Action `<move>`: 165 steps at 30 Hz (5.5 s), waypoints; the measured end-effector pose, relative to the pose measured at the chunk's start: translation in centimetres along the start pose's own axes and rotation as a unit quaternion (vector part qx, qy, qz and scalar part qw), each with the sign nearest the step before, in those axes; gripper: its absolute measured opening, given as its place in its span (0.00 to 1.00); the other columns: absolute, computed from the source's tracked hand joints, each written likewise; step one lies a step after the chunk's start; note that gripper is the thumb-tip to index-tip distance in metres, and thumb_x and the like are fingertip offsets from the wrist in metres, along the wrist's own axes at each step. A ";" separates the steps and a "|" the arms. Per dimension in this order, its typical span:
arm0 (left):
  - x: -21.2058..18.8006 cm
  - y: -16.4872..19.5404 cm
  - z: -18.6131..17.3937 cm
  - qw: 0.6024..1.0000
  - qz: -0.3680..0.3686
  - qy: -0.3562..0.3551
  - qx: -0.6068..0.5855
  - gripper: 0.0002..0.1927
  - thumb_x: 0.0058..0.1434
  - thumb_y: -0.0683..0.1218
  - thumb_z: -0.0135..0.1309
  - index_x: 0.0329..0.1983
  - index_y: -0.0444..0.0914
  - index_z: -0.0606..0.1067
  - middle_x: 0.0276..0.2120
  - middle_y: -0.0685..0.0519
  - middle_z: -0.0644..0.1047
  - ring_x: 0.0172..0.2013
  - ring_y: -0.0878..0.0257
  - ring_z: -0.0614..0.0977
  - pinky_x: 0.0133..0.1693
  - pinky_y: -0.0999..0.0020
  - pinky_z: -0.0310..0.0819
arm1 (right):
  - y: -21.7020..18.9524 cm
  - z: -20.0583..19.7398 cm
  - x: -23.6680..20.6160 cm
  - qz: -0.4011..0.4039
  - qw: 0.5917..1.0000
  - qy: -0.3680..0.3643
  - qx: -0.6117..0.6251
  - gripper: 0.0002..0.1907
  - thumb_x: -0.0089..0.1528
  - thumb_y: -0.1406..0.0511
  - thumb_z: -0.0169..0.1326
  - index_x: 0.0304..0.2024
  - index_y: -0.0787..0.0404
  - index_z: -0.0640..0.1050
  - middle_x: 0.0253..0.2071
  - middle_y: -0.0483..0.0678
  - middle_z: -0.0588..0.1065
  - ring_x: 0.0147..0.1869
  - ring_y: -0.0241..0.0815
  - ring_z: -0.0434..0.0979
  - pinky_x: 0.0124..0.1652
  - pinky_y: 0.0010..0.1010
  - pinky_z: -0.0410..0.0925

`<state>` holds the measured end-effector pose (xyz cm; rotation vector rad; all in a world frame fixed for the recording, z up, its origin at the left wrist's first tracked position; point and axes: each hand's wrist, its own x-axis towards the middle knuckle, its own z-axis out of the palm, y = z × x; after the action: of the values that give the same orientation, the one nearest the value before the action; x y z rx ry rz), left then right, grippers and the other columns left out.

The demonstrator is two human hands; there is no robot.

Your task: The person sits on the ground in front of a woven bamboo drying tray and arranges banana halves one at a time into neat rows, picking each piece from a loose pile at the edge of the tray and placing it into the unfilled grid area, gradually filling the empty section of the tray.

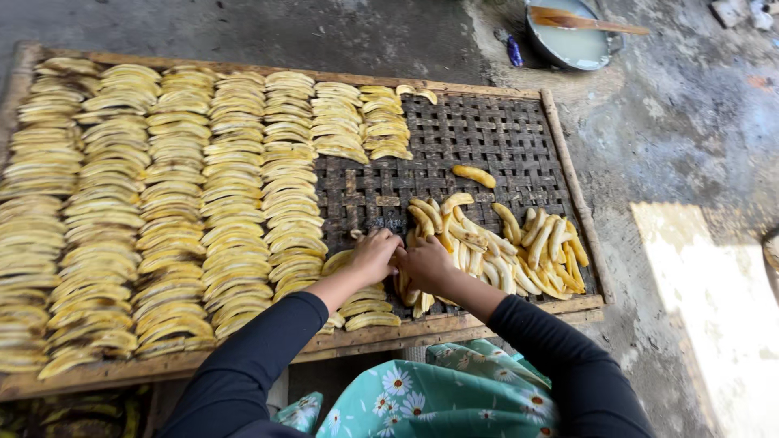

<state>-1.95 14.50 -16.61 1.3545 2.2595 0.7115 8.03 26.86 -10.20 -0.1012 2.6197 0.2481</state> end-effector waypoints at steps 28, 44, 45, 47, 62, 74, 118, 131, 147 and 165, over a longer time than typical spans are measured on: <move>-0.1 3.7 4.0 0.987 -0.030 -0.041 0.156 0.11 0.58 0.41 0.59 0.44 0.36 0.79 0.54 0.48 0.71 0.58 0.54 0.69 0.57 0.49 0.64 | 1.4 -0.2 -5.4 -0.066 0.995 0.072 -0.002 0.17 0.54 0.56 0.66 0.44 0.54 0.81 0.49 0.43 0.74 0.61 0.45 0.67 0.65 0.46 0.56; -1.7 -5.1 -4.4 0.729 -0.122 0.113 -0.664 0.20 0.67 0.36 0.47 0.62 0.38 0.63 0.50 0.51 0.76 0.52 0.62 0.81 0.55 0.60 0.81 | 1.0 2.5 6.8 -0.035 0.559 0.057 0.826 0.22 0.69 0.61 0.56 0.62 0.66 0.71 0.49 0.52 0.77 0.52 0.43 0.78 0.52 0.35 0.74; -1.8 -5.3 -4.8 0.740 -0.121 0.125 -0.650 0.21 0.67 0.36 0.47 0.62 0.38 0.63 0.51 0.50 0.76 0.52 0.61 0.81 0.55 0.60 0.81 | 0.5 2.3 7.3 -0.028 0.622 0.076 0.779 0.20 0.68 0.63 0.58 0.59 0.66 0.73 0.49 0.51 0.77 0.52 0.40 0.78 0.52 0.35 0.74; -2.1 -5.9 -5.8 0.831 -0.134 0.130 -0.524 0.29 0.64 0.39 0.52 0.67 0.42 0.58 0.50 0.49 0.79 0.51 0.60 0.82 0.54 0.65 0.80 | -0.1 1.6 8.1 -0.013 0.737 0.114 0.666 0.16 0.65 0.66 0.63 0.54 0.65 0.76 0.48 0.48 0.78 0.53 0.36 0.77 0.53 0.33 0.74; -3.3 -11.2 -3.1 0.926 -0.177 -0.001 -0.333 0.28 0.54 0.46 0.67 0.57 0.37 0.73 0.48 0.47 0.81 0.48 0.58 0.84 0.49 0.63 0.79 | -0.6 4.3 11.8 0.030 0.584 0.055 0.809 0.06 0.62 0.73 0.60 0.40 0.63 0.77 0.39 0.49 0.80 0.42 0.38 0.83 0.45 0.30 0.79; -4.9 -6.6 -3.3 0.994 -0.084 0.066 -0.009 0.13 0.55 0.40 0.65 0.43 0.35 0.79 0.40 0.45 0.82 0.40 0.52 0.84 0.43 0.55 0.80 | -1.2 -0.4 8.8 0.015 0.907 0.199 0.371 0.16 0.60 0.65 0.60 0.50 0.59 0.79 0.47 0.55 0.74 0.46 0.56 0.78 0.47 0.44 0.72; -7.6 -17.0 -8.9 0.907 -0.208 0.134 0.340 0.05 0.60 0.38 0.56 0.35 0.41 0.81 0.27 0.47 0.83 0.28 0.57 0.86 0.32 0.63 0.76 | -0.9 3.0 0.7 -0.199 0.972 0.095 -0.086 0.20 0.65 0.65 0.54 0.60 0.56 0.76 0.58 0.49 0.72 0.61 0.46 0.71 0.56 0.37 0.68; -5.9 -6.6 -9.0 0.950 -0.205 0.046 -0.231 0.25 0.72 0.56 0.50 0.62 0.34 0.68 0.50 0.45 0.78 0.48 0.58 0.80 0.54 0.56 0.76 | 1.0 -1.5 3.0 -0.122 0.948 0.272 0.114 0.20 0.57 0.57 0.65 0.43 0.60 0.74 0.41 0.51 0.78 0.50 0.50 0.78 0.54 0.43 0.70; -2.2 -7.6 -4.1 0.729 -0.257 0.177 -0.609 0.15 0.67 0.41 0.51 0.57 0.35 0.70 0.43 0.51 0.78 0.42 0.63 0.82 0.44 0.65 0.83 | -1.3 -3.7 9.6 -0.029 0.774 0.153 0.614 0.09 0.64 0.71 0.58 0.45 0.69 0.74 0.37 0.51 0.79 0.38 0.36 0.80 0.41 0.29 0.76; -5.2 -9.3 -10.9 0.975 -0.174 0.135 0.033 0.29 0.45 0.48 0.70 0.52 0.39 0.76 0.50 0.48 0.77 0.49 0.53 0.79 0.51 0.55 0.73 | 3.6 3.9 13.8 0.067 0.817 -0.046 0.571 0.13 0.64 0.68 0.56 0.50 0.62 0.83 0.39 0.49 0.83 0.34 0.34 0.82 0.36 0.28 0.78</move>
<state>-12.32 3.77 -13.28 0.8917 2.6618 0.7373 -2.56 30.82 -19.81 0.4900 2.2410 -1.2337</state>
